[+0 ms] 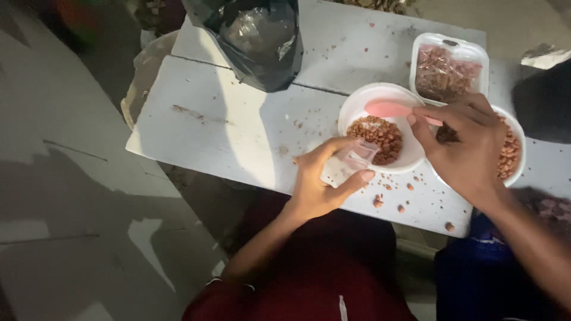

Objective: Bagging seeds by scooping them from a bowl into small plastic bags using a spoon.

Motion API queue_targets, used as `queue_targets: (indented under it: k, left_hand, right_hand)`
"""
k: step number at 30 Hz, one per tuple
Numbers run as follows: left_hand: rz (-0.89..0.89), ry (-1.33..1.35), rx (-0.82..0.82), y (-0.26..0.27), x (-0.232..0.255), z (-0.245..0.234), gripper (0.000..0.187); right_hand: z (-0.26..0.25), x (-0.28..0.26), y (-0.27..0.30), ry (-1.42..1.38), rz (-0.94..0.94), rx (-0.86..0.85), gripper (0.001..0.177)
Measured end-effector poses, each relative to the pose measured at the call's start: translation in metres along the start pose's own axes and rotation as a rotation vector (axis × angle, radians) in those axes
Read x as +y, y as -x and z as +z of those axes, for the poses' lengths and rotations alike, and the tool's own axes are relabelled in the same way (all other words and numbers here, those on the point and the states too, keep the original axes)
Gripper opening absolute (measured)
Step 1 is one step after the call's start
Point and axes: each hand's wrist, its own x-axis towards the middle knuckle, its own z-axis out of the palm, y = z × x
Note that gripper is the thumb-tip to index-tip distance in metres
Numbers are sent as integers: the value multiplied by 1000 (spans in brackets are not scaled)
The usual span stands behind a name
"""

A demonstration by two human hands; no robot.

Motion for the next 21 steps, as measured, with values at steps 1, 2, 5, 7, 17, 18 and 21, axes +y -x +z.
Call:
queue_targets:
  k: [1, 2, 5, 7, 17, 18, 21]
  left_hand:
    - [15, 20, -10, 1, -1, 0, 44]
    - [31, 39, -20, 1, -1, 0, 45]
    - [60, 22, -1, 2, -5, 3, 45]
    - [51, -5, -4, 1, -2, 1, 44]
    - [72, -22, -28, 0, -6, 4, 44]
    - [73, -20, -26, 0, -6, 5, 44]
    - [50, -35, -50, 0, -5, 4, 45]
  right_hand:
    - [-1, -2, 1, -20, 27, 22, 6]
    - [-2, -3, 2, -41, 54, 45, 8]
    - [-2, -16, 1, -68, 81, 71, 7]
    - [4, -19, 3, -88, 184, 57, 6]
    - [5, -4, -12, -112, 229, -216, 13]
    - [3, 0, -15, -109, 227, -217, 13]
    - [7, 9, -21, -212, 204, -251, 14]
